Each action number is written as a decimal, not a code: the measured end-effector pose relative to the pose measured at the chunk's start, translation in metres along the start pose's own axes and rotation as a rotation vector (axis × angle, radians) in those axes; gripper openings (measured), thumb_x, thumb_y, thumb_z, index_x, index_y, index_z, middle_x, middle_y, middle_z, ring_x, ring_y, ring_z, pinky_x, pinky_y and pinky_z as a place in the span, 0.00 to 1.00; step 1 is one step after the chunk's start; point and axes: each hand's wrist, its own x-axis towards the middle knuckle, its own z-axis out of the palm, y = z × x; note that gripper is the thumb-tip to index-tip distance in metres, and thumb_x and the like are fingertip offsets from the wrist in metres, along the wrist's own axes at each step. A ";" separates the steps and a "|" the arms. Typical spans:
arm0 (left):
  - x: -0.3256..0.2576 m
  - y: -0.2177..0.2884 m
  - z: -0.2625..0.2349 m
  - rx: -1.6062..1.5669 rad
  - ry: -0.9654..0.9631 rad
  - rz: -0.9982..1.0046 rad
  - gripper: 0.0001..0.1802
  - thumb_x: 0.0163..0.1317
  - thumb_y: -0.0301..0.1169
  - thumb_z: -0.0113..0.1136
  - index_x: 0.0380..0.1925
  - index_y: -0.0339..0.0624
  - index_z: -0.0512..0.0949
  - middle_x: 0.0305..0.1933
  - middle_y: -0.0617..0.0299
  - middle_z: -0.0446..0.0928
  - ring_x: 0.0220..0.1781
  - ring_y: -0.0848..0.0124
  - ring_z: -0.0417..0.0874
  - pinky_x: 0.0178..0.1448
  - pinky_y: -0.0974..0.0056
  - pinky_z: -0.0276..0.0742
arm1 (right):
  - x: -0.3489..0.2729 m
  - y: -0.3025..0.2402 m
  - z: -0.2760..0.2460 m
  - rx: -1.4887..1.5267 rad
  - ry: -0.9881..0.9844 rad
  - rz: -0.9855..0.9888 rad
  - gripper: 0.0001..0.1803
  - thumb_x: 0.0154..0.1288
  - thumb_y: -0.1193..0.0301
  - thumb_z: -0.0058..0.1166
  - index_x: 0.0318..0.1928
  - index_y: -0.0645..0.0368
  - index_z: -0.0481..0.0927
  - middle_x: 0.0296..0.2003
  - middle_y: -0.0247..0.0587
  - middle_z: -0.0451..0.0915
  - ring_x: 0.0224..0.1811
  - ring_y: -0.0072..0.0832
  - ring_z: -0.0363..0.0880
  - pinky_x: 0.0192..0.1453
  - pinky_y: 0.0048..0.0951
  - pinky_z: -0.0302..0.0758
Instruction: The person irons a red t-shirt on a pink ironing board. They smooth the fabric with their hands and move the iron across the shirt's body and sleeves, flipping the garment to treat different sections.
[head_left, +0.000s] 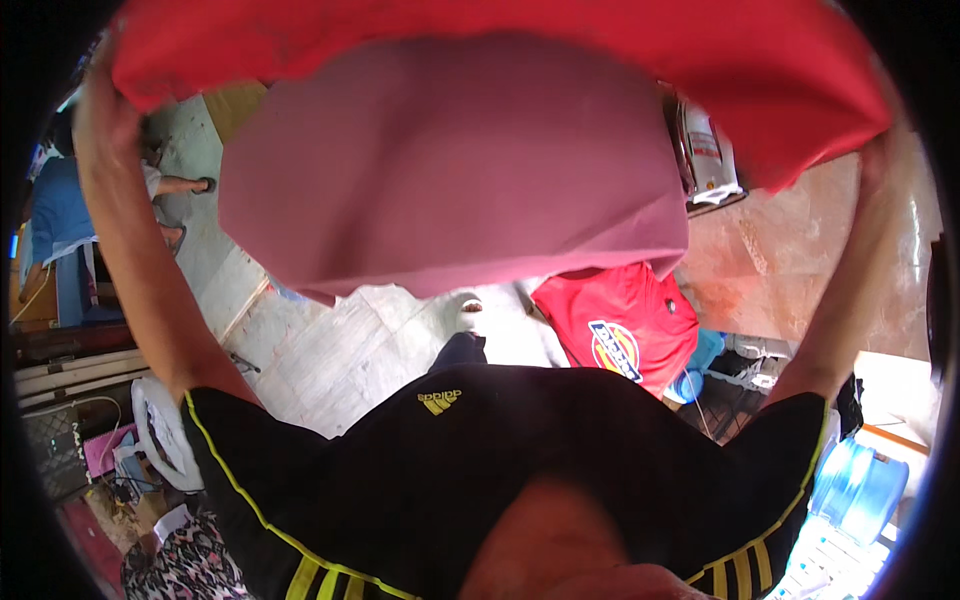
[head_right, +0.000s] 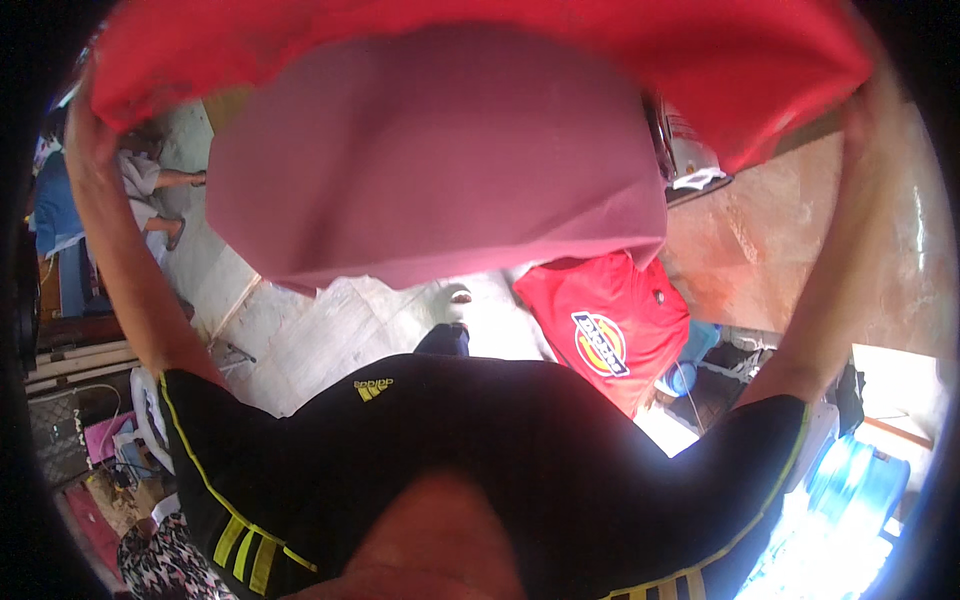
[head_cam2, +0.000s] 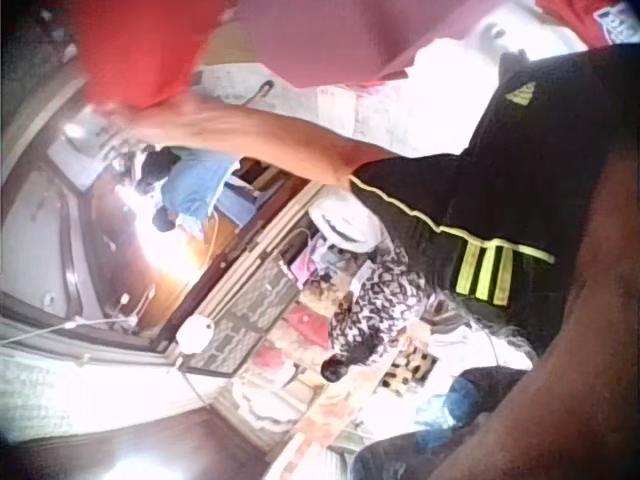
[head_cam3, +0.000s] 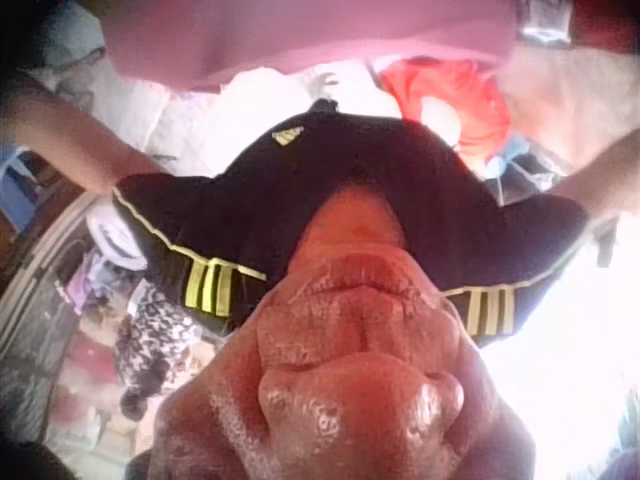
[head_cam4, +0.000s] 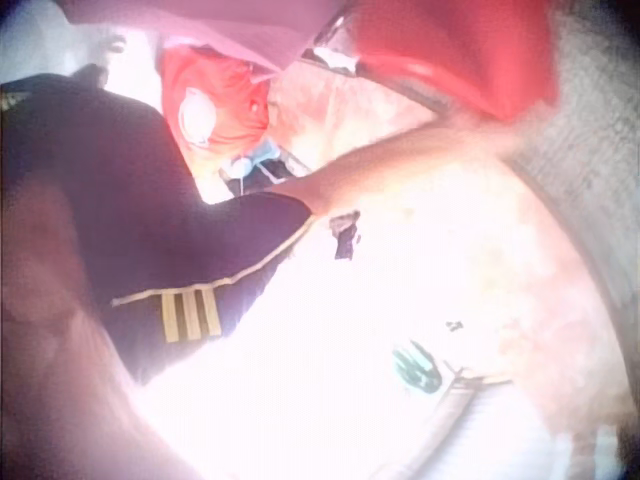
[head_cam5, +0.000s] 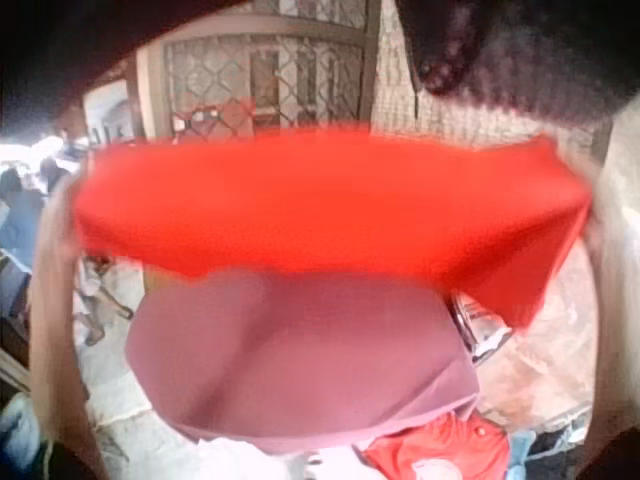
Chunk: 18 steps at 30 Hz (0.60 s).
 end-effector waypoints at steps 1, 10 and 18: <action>-0.044 -0.012 0.004 -0.001 -0.031 -0.049 0.24 0.72 0.39 0.54 0.61 0.35 0.73 0.58 0.54 0.78 0.59 0.65 0.80 0.63 0.60 0.75 | -0.033 0.021 -0.002 0.014 -0.037 0.056 0.25 0.69 0.66 0.58 0.63 0.62 0.72 0.56 0.42 0.78 0.58 0.31 0.77 0.64 0.35 0.73; -0.367 -0.156 0.011 -0.373 -0.009 -0.724 0.19 0.72 0.29 0.52 0.61 0.36 0.73 0.58 0.57 0.79 0.55 0.68 0.82 0.59 0.62 0.79 | -0.338 0.177 -0.080 -0.154 -0.312 0.530 0.20 0.71 0.79 0.48 0.62 0.66 0.72 0.56 0.41 0.78 0.58 0.26 0.75 0.65 0.29 0.70; -0.461 -0.143 -0.020 -0.319 -0.041 -0.795 0.17 0.74 0.27 0.49 0.60 0.35 0.73 0.58 0.56 0.80 0.54 0.68 0.84 0.56 0.65 0.81 | -0.414 0.155 -0.126 -0.190 -0.273 0.627 0.22 0.71 0.79 0.48 0.65 0.67 0.68 0.61 0.43 0.75 0.62 0.26 0.73 0.68 0.28 0.67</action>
